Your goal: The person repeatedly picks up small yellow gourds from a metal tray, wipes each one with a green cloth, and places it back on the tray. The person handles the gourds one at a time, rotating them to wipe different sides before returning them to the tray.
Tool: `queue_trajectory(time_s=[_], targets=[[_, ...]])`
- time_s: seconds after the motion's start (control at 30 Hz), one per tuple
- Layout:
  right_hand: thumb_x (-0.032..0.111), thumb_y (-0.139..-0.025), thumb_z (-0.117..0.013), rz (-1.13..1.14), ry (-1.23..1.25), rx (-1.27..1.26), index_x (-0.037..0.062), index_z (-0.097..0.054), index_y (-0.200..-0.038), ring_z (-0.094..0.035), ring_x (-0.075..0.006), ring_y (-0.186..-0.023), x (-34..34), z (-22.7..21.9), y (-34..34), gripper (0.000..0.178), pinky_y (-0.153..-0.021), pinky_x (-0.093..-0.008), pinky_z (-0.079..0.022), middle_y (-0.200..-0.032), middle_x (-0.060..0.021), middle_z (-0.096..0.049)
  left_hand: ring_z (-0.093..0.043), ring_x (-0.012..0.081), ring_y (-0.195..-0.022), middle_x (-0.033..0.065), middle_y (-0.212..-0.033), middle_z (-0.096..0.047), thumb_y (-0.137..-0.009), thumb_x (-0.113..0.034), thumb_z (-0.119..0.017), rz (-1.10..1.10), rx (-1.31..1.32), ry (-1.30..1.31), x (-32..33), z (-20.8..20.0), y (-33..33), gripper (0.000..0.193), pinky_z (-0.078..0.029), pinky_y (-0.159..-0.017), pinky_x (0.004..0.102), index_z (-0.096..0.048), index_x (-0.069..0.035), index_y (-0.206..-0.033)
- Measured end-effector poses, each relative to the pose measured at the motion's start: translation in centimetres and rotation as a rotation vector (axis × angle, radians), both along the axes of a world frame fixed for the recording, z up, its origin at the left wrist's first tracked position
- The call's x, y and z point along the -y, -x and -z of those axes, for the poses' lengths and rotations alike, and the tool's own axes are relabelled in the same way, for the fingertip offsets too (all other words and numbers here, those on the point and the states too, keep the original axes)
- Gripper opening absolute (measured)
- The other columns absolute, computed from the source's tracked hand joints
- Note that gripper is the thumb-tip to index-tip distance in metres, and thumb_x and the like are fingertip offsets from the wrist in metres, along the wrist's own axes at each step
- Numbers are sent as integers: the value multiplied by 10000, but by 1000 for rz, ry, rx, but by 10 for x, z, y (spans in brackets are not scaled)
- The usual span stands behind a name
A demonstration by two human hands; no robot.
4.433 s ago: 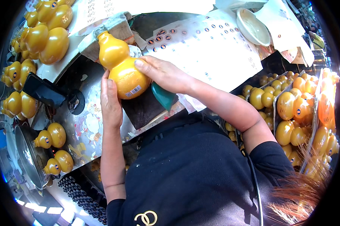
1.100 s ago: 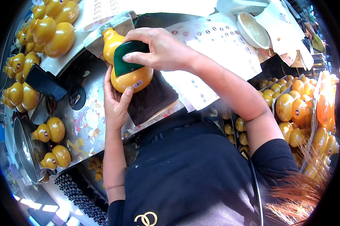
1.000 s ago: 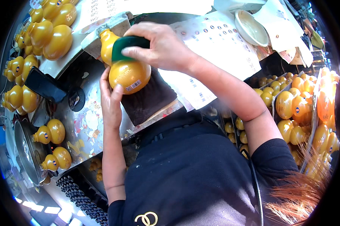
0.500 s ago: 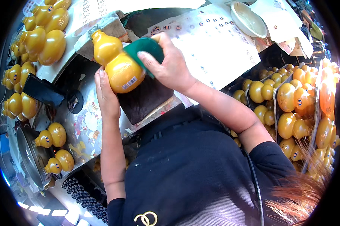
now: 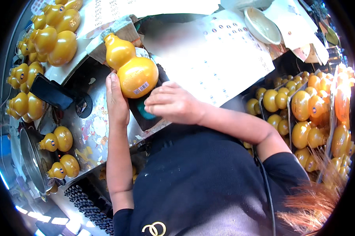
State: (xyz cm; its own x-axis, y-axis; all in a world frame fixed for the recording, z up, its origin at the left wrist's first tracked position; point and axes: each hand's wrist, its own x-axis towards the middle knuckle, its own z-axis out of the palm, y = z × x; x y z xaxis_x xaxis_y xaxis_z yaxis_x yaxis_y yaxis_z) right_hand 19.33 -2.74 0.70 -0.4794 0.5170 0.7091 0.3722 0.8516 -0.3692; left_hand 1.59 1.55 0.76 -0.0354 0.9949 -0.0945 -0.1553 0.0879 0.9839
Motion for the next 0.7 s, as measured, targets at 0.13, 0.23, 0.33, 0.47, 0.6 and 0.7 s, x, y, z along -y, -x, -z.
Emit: queue_trajectory(time_s=[0.13, 0.23, 0.33, 0.47, 0.6, 0.7], targets=[[91, -772, -641, 110, -114, -60, 121, -598, -877, -595, -148, -915, -2, -33, -3, 117, -838, -304, -423, -936, -8, -592, -521, 173, -1106, 120, -1200, -520, -1027, -374, -333, 50, 30, 36, 4, -3, -1, 440, -393, -973, 305, -424, -18, -1267], [86, -756, -676, 45, -105, 27, 123, -617, -905, -585, -145, -888, -6, -16, 3, 164, -810, -296, -431, -858, -1, -556, -515, 174, -1117, 122, -1214, -512, -1027, -379, -329, 42, 104, 48, 4, -1, 0, 451, -390, -980, 308, -406, -17, -1285], [68, -723, -726, -45, -10, 8, 103, -662, -917, -604, -137, -843, -9, -10, 1, 208, -721, -276, -452, -867, -3, -609, -500, 184, -1158, 135, -1253, -489, -1026, -385, -323, 23, 97, 74, 5, -8, -3, 489, -370, -1016, 308, -365, -10, -1337], [85, -755, -759, -30, 458, -432, 45, -650, -958, -621, -226, -753, -10, -32, -3, 234, -687, -321, -486, -835, -89, -624, -449, 203, -1244, 100, -1323, -449, -1022, -394, -341, 51, -82, 2, 6, 8, 6, 477, -342, -1057, 346, -377, -56, -1357], [193, -820, -719, 216, 730, -456, 4, -622, -978, -616, -165, -776, -55, -40, -16, 264, -722, -284, -484, -842, -95, -626, -396, 211, -1298, 98, -1375, -402, -1020, -394, -336, 55, 27, 83, 10, 5, 10, 518, -325, -1072, 363, -309, -51, -1409], [212, -845, -702, 335, 798, -510, 35, -614, -1041, -593, -120, -820, -71, -29, -43, 278, -755, -266, -481, -886, -48, -629, -362, 231, -1334, 128, -1414, -365, -997, -376, -399, 117, -98, -47, 11, 6, 14, 565, -306, -1092, 381, -262, -57, -1443]])
